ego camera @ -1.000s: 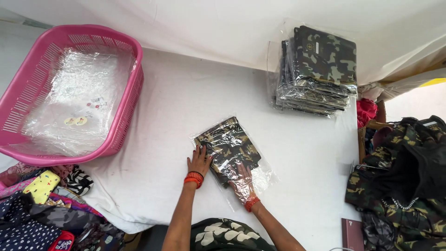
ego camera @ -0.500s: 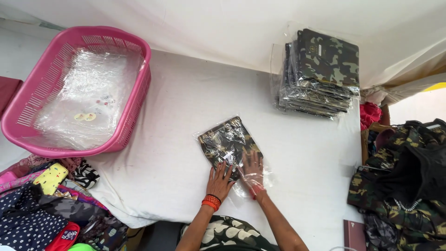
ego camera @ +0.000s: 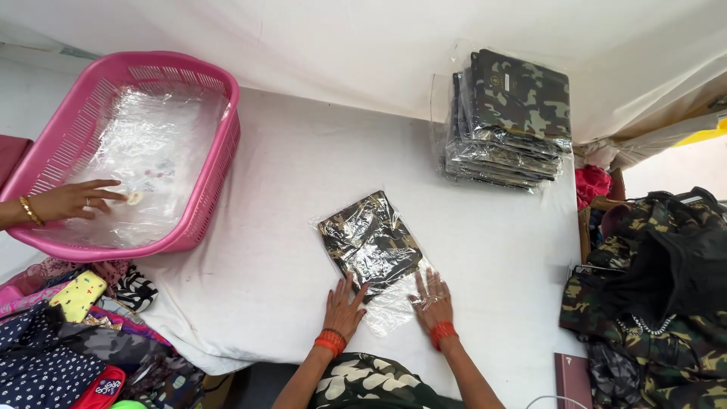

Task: The person folds a pair of camouflage-patterned pants on a white table, then places them into a clear plastic bag. They repeat this process with another pair of pants, stacking the packaged items on the table.

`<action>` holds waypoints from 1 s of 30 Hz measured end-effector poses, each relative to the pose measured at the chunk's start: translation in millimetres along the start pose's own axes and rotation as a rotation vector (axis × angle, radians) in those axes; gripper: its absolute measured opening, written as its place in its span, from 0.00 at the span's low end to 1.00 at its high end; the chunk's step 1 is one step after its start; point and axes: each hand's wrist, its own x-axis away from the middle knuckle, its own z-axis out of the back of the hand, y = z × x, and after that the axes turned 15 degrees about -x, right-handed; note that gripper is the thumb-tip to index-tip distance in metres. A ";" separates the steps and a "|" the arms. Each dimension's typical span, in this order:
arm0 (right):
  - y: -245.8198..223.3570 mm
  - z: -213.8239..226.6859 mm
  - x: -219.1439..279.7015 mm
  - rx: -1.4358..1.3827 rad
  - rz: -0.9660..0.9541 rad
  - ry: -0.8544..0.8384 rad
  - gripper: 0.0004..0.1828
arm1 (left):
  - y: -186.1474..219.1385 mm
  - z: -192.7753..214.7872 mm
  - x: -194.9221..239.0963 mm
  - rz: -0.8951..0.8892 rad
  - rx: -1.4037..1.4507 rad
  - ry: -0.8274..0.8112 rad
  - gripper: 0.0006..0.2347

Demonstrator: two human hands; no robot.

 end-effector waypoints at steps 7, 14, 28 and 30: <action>69.9 -32.4 43.5 -0.301 -0.214 0.357 0.24 | 13.4 -19.8 19.8 0.342 0.749 0.133 0.35; 44.0 54.2 -27.3 -0.672 -0.115 0.489 0.28 | 24.1 -61.7 -25.9 0.540 1.232 -0.028 0.42; 82.5 -78.2 48.3 -1.220 -0.494 0.110 0.10 | -47.2 -88.5 -28.8 0.443 1.107 -0.014 0.40; 90.6 -98.2 61.1 -1.396 -0.378 0.121 0.12 | -56.9 -60.2 -28.3 0.379 1.024 -0.253 0.46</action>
